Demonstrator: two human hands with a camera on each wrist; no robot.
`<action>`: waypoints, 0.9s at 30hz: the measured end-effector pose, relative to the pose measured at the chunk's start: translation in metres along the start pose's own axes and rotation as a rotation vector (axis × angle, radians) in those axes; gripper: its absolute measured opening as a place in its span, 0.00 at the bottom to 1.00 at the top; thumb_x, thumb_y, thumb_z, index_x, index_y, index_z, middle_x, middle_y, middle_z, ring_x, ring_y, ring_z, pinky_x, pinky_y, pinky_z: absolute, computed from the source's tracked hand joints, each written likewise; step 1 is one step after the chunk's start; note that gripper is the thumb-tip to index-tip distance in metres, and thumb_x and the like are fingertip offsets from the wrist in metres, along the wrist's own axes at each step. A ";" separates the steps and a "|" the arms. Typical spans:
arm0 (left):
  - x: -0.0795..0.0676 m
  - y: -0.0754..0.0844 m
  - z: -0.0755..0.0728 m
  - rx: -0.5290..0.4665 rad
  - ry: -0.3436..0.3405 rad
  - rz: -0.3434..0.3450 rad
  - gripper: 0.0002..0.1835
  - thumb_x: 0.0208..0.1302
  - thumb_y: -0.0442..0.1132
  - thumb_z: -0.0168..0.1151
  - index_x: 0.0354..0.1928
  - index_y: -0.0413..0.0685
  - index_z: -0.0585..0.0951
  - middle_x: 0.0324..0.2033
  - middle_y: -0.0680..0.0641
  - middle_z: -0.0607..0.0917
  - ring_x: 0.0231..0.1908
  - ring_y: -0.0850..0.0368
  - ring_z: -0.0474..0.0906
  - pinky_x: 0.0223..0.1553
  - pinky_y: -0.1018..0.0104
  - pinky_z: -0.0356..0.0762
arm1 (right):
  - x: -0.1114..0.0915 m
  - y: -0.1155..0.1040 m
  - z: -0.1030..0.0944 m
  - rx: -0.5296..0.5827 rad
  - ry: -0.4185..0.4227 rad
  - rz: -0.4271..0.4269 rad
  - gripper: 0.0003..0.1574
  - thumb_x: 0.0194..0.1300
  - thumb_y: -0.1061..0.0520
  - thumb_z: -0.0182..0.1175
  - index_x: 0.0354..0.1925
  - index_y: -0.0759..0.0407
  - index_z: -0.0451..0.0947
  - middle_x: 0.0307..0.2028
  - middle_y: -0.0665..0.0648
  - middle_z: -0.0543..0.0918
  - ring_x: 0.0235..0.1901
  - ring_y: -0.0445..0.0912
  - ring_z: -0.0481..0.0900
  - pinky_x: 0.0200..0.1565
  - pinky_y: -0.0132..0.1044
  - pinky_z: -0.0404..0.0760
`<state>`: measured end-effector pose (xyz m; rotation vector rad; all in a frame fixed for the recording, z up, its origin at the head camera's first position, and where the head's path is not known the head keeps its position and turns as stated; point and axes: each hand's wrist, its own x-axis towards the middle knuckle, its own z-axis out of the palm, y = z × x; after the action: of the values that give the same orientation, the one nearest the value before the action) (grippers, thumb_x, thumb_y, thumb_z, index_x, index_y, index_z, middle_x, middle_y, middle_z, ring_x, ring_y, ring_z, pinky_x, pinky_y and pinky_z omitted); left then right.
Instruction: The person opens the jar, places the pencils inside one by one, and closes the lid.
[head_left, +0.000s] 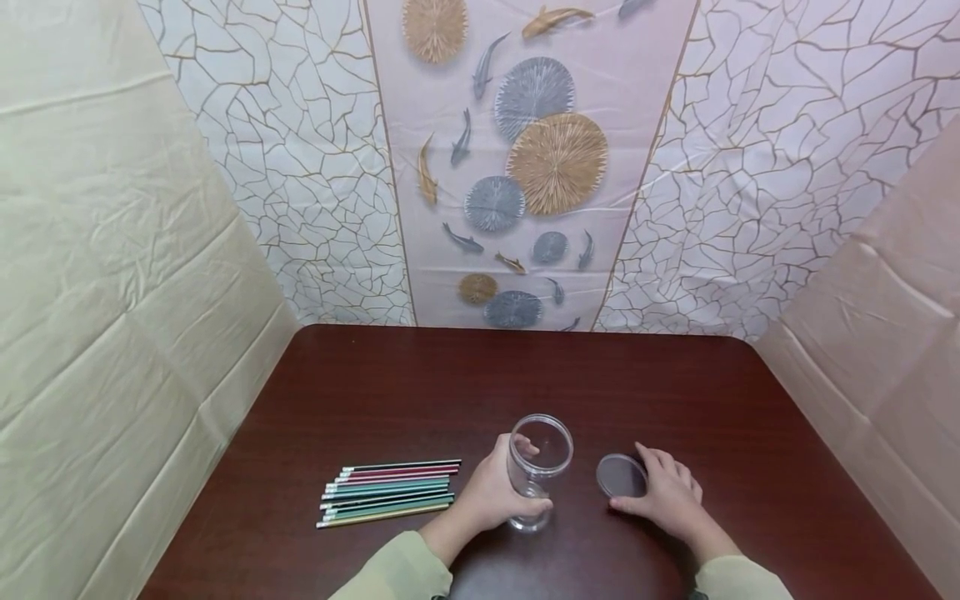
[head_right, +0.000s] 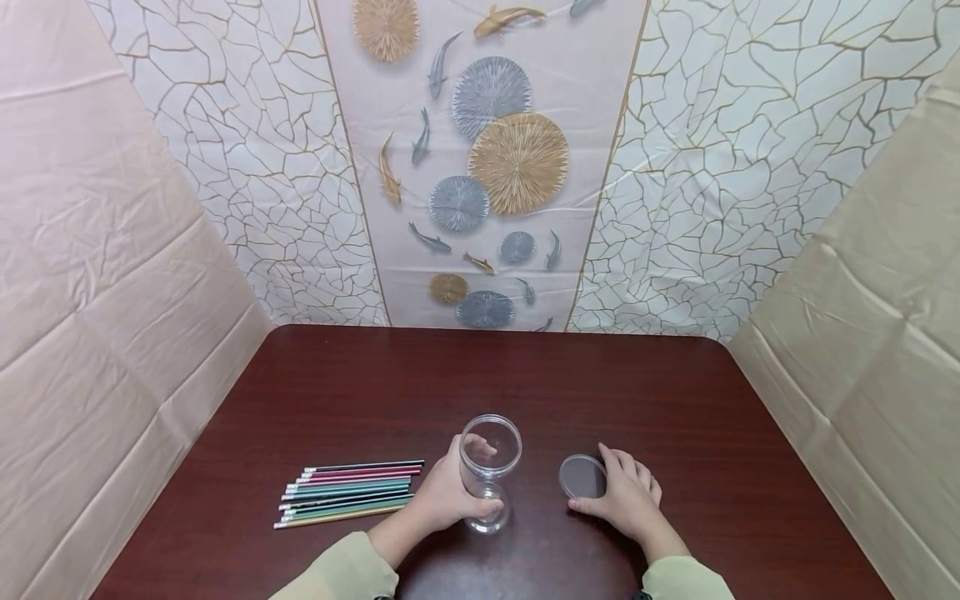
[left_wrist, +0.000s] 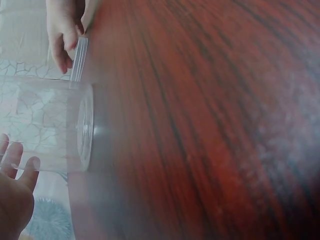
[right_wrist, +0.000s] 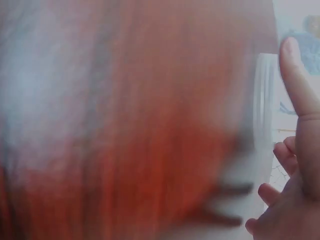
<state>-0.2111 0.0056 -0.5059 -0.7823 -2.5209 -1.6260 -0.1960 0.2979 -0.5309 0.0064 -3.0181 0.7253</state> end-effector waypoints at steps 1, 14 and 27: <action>0.000 0.000 0.000 -0.002 -0.001 0.000 0.40 0.36 0.45 0.79 0.52 0.52 0.66 0.46 0.58 0.78 0.45 0.65 0.76 0.49 0.67 0.71 | 0.000 -0.001 -0.002 0.009 0.002 0.005 0.71 0.36 0.26 0.69 0.67 0.62 0.56 0.60 0.70 0.61 0.57 0.72 0.55 0.48 0.71 0.53; -0.002 -0.002 0.001 -0.002 0.005 0.008 0.41 0.35 0.44 0.80 0.52 0.49 0.67 0.46 0.56 0.79 0.44 0.65 0.76 0.47 0.67 0.72 | 0.006 -0.042 -0.023 0.204 0.080 -0.116 0.56 0.47 0.43 0.72 0.66 0.65 0.58 0.59 0.71 0.62 0.55 0.70 0.58 0.46 0.65 0.59; -0.002 -0.005 0.002 -0.001 -0.001 0.001 0.40 0.35 0.46 0.79 0.52 0.52 0.67 0.46 0.53 0.80 0.43 0.65 0.76 0.46 0.67 0.72 | -0.004 -0.090 -0.036 0.446 0.076 -0.399 0.54 0.44 0.53 0.74 0.65 0.61 0.60 0.60 0.59 0.66 0.58 0.51 0.63 0.55 0.45 0.65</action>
<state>-0.2110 0.0047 -0.5117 -0.7846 -2.5194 -1.6277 -0.1893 0.2339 -0.4583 0.5567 -2.5895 1.2798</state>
